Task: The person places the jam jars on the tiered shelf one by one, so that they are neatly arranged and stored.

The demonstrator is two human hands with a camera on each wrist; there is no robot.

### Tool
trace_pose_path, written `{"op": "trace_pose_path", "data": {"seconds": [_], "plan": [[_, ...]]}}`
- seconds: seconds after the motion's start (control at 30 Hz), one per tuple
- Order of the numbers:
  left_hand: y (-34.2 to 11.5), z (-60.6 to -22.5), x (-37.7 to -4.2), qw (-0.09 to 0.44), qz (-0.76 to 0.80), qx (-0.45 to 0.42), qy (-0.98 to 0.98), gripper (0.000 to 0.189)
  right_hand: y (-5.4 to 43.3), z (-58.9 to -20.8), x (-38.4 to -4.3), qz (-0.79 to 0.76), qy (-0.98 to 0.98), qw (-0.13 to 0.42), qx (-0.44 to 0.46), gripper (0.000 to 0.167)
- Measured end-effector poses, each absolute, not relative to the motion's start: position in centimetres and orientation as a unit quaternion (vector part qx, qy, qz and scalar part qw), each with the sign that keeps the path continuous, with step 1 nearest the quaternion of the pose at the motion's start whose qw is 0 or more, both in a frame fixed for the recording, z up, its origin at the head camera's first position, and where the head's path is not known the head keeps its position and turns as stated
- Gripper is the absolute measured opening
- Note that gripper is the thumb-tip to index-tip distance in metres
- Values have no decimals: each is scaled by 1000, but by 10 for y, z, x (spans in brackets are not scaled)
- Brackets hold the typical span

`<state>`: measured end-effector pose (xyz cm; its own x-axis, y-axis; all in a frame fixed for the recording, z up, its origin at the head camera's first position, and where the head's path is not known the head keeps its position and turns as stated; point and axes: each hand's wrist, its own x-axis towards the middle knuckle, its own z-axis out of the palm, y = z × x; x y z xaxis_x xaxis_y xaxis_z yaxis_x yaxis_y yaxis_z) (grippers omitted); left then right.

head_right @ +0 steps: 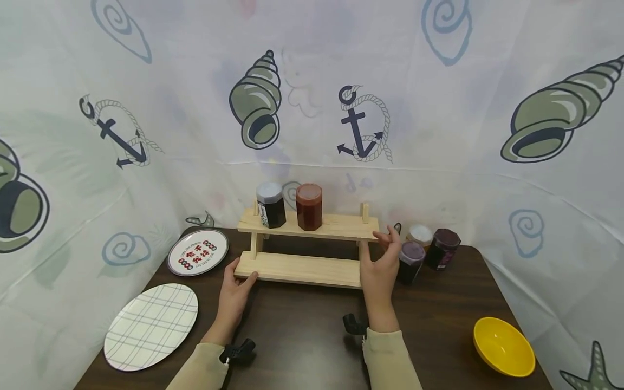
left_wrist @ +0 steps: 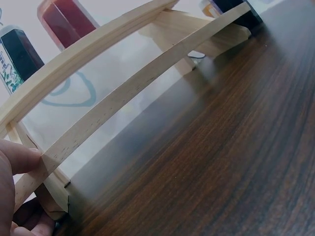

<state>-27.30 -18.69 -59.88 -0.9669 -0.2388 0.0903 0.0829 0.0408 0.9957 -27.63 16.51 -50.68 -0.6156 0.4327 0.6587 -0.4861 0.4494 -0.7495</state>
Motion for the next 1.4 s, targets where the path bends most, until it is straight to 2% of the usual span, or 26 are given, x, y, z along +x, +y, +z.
{"op": "trace_pose_path", "data": {"seconds": [0.27,0.47,0.6,0.9,1.2,1.4], "plan": [[-189,-601,-271,113,-681,56,-721,83,202,-517,-261,501,-693,514,-69,71],[-192,-603,-270,107,-676,62,-726,83,221,-540,-247,538,-658,514,-116,64],[-192,-599,-273,106,-677,60,-726,82,234,-548,-246,583,-640,490,-102,66],[-191,-590,-282,113,-684,55,-719,80,251,-556,-259,642,-664,371,-97,92],[-187,-595,-278,105,-687,58,-716,82,256,-568,-263,663,-665,327,-104,100],[-184,-597,-275,101,-691,58,-713,83,258,-571,-262,639,-690,329,-85,102]]}}
